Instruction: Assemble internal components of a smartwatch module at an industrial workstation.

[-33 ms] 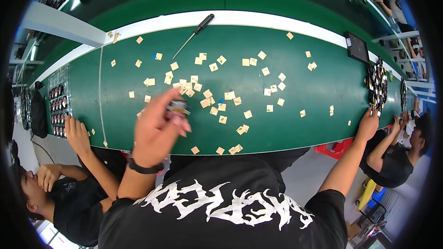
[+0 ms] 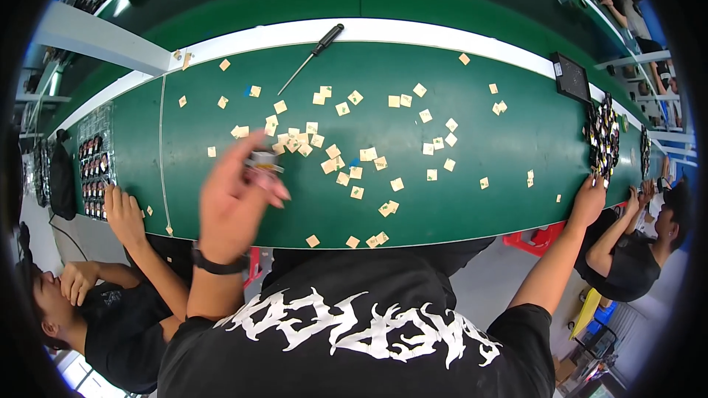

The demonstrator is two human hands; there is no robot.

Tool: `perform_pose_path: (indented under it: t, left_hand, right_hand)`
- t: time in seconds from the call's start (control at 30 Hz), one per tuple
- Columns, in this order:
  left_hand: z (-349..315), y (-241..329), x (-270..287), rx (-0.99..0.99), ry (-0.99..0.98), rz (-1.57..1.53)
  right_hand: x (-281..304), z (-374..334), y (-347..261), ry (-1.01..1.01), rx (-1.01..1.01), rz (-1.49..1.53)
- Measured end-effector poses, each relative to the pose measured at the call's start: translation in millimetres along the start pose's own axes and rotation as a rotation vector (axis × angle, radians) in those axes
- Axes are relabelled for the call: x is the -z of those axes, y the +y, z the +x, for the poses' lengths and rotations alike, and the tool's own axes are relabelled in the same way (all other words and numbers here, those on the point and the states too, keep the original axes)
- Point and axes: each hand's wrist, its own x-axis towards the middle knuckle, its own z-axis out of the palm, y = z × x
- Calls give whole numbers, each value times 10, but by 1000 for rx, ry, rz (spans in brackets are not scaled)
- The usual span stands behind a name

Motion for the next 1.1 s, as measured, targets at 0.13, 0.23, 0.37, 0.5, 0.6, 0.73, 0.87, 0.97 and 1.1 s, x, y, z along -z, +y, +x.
perform_pose_path:
  t: [0.13,0.23,0.37,0.5,0.6,0.73,0.87,0.97,1.1]
  left_hand:
    - [194,-149,923,-3,430,217]
    - [224,-239,1515,-13,663,747]
    - [284,-410,1867,55,715,915]
    - [318,-460,1927,138,717,1093]
    - [348,-355,1822,155,708,1199]
    - [346,-388,1799,29,736,1261]
    - [321,-150,1554,-158,741,1293]
    - [392,119,1173,-295,749,1196]
    - [508,350,548,-554,498,999]
  right_hand:
    - [-67,-32,-42,42,-60,100]
    - [-28,-27,-93,67,-209,81]
    - [-76,89,-71,83,-223,89]
    - [-129,128,26,58,-203,112]
    - [-173,135,95,47,-192,159]
    - [-210,166,158,99,-115,203]
    - [-151,213,67,92,3,227]
    - [-37,239,57,6,122,-14]
    - [-16,236,175,-50,162,-138]
